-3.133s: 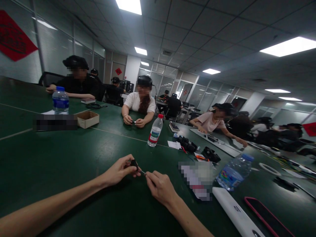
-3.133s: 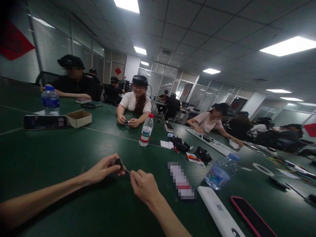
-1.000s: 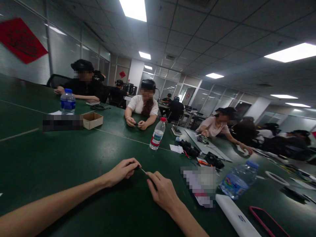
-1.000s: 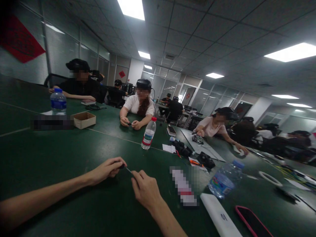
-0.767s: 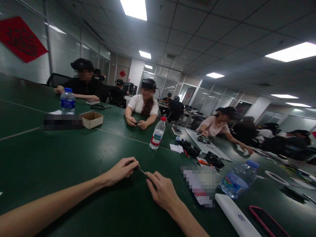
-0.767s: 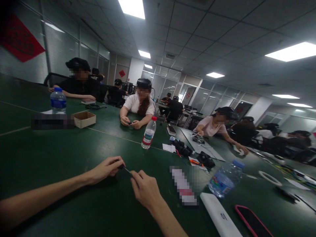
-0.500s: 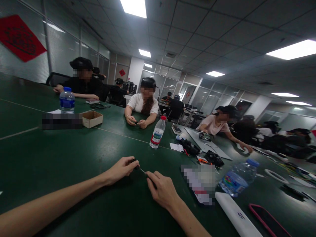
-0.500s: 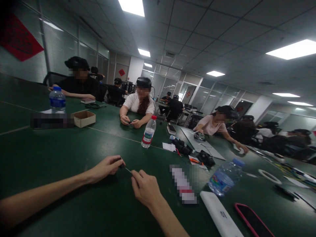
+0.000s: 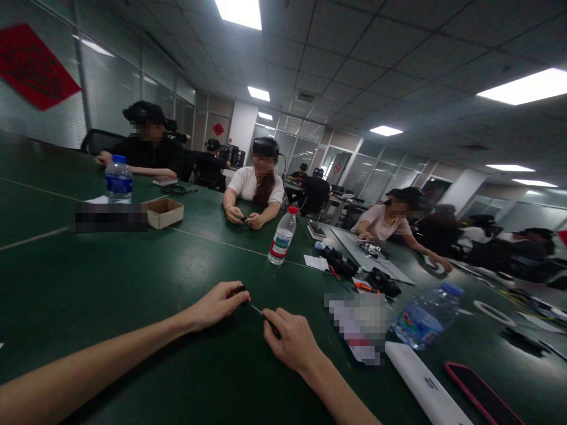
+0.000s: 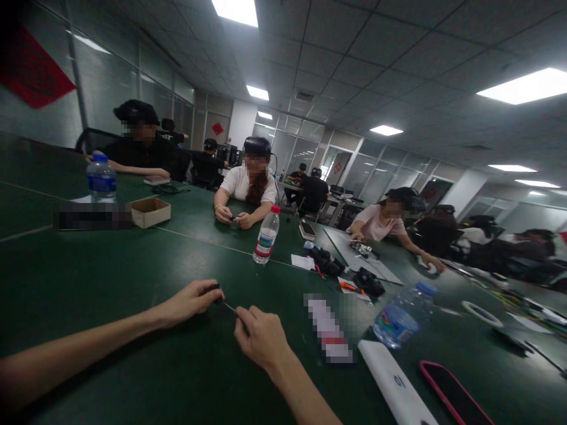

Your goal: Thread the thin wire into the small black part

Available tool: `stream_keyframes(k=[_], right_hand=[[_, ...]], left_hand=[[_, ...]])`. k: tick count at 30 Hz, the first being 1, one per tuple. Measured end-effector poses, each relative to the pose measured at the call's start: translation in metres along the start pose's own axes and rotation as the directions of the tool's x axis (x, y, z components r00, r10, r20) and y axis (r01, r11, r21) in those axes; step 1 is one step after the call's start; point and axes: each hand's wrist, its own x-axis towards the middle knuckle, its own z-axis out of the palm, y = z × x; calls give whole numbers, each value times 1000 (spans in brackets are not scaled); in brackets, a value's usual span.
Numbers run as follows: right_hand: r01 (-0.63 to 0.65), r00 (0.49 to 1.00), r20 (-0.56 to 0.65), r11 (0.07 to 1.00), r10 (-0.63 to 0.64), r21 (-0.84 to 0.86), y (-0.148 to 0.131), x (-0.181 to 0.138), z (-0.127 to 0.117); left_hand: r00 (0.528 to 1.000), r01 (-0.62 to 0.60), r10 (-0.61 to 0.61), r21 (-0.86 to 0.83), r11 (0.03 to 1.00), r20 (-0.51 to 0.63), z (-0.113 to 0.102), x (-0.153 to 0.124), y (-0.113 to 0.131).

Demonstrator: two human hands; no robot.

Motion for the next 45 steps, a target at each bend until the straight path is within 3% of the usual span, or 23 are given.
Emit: stream_keyframes(k=[6, 15, 24, 30, 45], right_hand=[[3, 1000, -9, 1000, -3, 8, 1, -1, 0], [-96, 994, -47, 994, 99, 57, 4, -5, 3], [-85, 995, -38, 994, 88, 61, 2, -4, -2], [-99, 994, -48, 994, 101, 47, 1, -3, 1], [-100, 994, -36, 994, 102, 39, 1, -3, 0]], left_hand=[[999, -51, 50, 66, 996, 20, 0, -2, 3], [980, -37, 16, 100, 994, 200, -5, -2, 7], [995, -38, 27, 112, 993, 95, -6, -1, 3], [999, -26, 26, -10, 1000, 37, -6, 0, -5], [999, -9, 13, -140, 990, 29, -5, 2, -6]])
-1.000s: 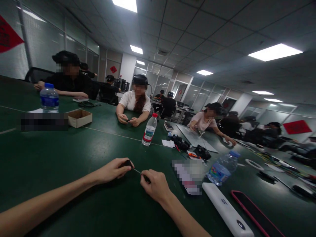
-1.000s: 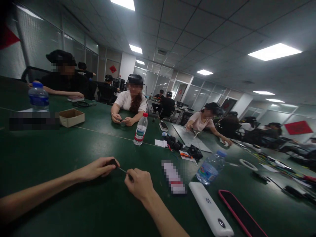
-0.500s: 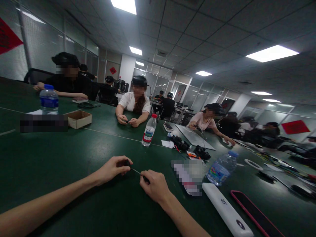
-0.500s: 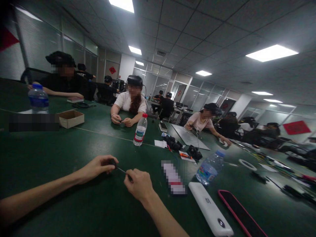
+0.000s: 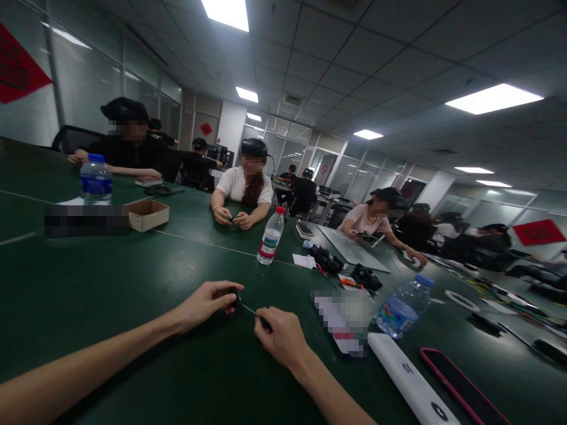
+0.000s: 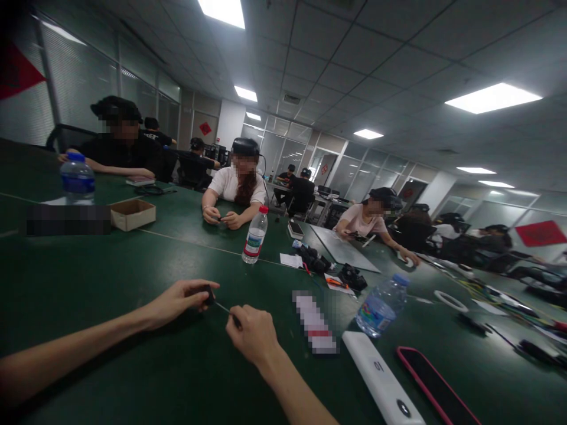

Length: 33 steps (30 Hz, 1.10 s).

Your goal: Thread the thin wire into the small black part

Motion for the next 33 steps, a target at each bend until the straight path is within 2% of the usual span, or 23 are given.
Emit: stream_keyframes(k=[13, 23, 33], right_hand=[[-14, 1000, 5, 1000, 14, 11, 1, 0, 2], [-49, 998, 47, 996, 46, 73, 1, 0, 0], [-56, 997, 58, 998, 53, 39, -1, 1, -3]], left_hand=[[1000, -19, 18, -27, 999, -18, -2, 3, -7], [1000, -27, 27, -3, 1000, 1, -1, 1, -2], [998, -70, 70, 6, 998, -3, 0, -1, 4]])
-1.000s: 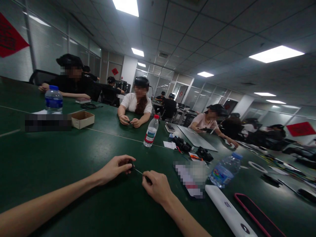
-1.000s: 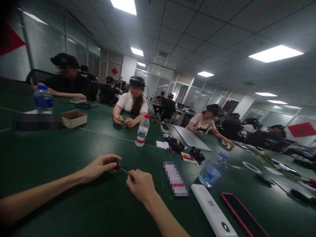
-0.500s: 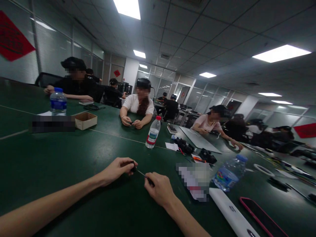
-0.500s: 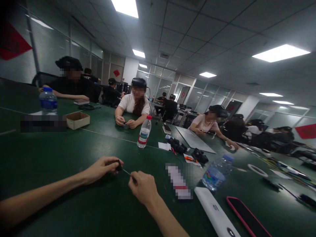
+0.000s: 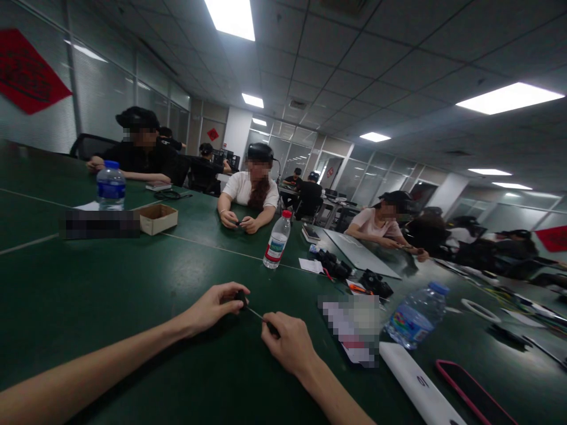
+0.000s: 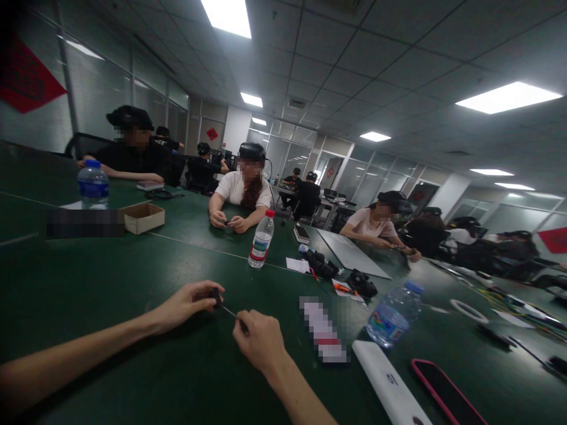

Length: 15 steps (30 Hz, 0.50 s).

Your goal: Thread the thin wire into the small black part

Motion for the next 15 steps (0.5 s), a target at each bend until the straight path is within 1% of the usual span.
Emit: stream_keyframes(k=[4, 15], right_hand=[[-3, 1000, -8, 1000, 2, -11, 2, -1, 2], [-11, 1000, 10, 999, 12, -30, 1, 1, 2]], left_hand=[[1000, -3, 4, -3, 1000, 23, 0, -1, 0], [1000, -14, 13, 39, 999, 20, -2, 2, -6]])
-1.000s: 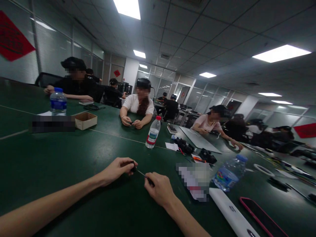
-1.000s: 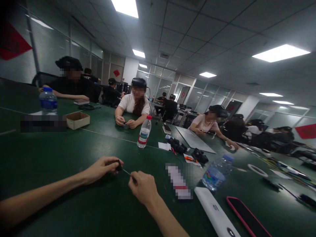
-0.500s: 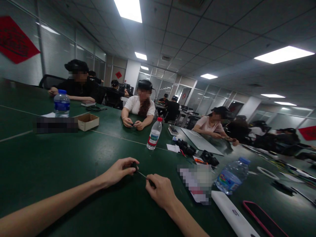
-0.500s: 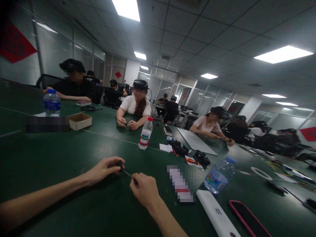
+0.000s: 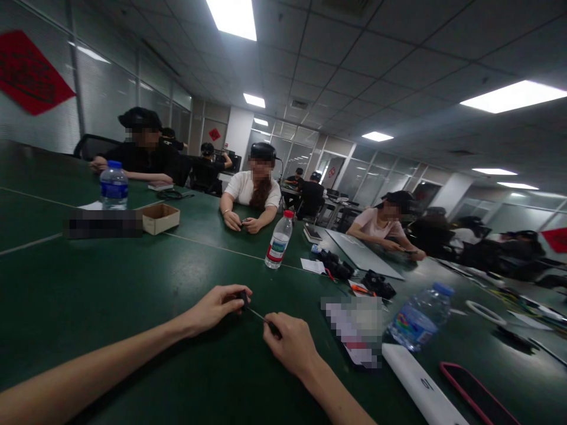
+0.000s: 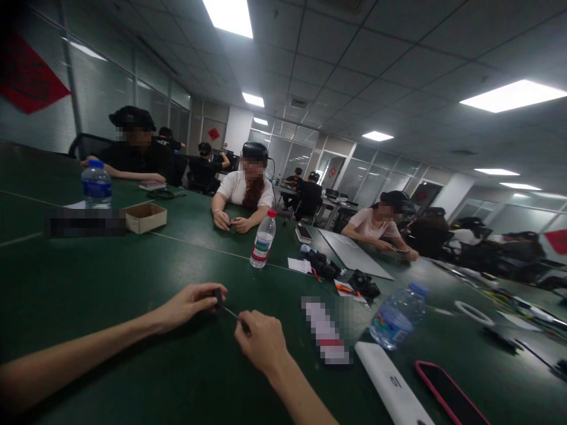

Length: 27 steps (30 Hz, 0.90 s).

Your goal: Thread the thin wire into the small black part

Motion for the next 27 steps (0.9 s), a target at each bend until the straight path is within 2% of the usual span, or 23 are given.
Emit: stream_keyframes(k=[9, 19, 27], right_hand=[[3, 1000, -8, 1000, -3, 0, 2, -1, 1], [-50, 996, 73, 999, 50, -4, -3, -1, -6], [-85, 994, 72, 996, 85, -8, -2, 0, -4]], left_hand=[[998, 57, -57, -11, 998, 7, 1, -3, 8], [999, 33, -32, -42, 999, 25, -1, -2, 2], [1000, 5, -4, -55, 998, 23, -1, -2, 2]])
